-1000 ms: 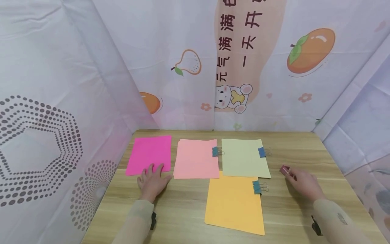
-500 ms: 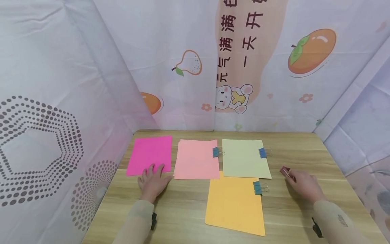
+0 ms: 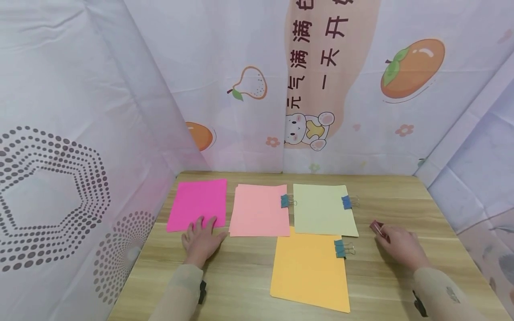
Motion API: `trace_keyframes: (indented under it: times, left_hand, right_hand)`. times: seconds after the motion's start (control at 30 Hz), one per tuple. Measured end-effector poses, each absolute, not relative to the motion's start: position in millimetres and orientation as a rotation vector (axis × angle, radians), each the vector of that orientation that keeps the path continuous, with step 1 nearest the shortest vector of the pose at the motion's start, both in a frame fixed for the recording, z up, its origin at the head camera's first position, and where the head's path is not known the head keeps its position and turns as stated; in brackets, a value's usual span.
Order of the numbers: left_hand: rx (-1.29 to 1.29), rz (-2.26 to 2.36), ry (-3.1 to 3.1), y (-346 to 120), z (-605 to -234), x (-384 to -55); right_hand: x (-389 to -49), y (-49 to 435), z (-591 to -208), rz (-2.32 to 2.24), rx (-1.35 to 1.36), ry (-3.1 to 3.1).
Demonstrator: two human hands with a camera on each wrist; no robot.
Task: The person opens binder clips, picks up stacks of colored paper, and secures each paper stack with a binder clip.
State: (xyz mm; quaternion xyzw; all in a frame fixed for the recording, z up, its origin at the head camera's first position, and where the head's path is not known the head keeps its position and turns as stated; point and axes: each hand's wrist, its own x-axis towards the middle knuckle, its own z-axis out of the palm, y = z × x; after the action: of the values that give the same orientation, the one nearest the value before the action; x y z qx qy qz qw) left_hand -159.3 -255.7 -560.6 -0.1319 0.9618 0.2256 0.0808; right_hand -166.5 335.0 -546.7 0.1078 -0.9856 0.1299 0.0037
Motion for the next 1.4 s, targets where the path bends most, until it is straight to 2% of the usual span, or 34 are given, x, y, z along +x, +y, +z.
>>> trace_keyframes:
  times: [0.67,1.4]
  left_hand:
    - [-0.373,0.660,2.869,-255.8,-556.3,-156.2]
    - [-0.374,0.660,2.881,-255.3,-558.8,-157.2]
  right_hand:
    - [-166.1,347.9,-540.0,0.663,0.249,-3.102]
    - [-167.7,350.1,-538.0,0.492,0.277,-3.117]
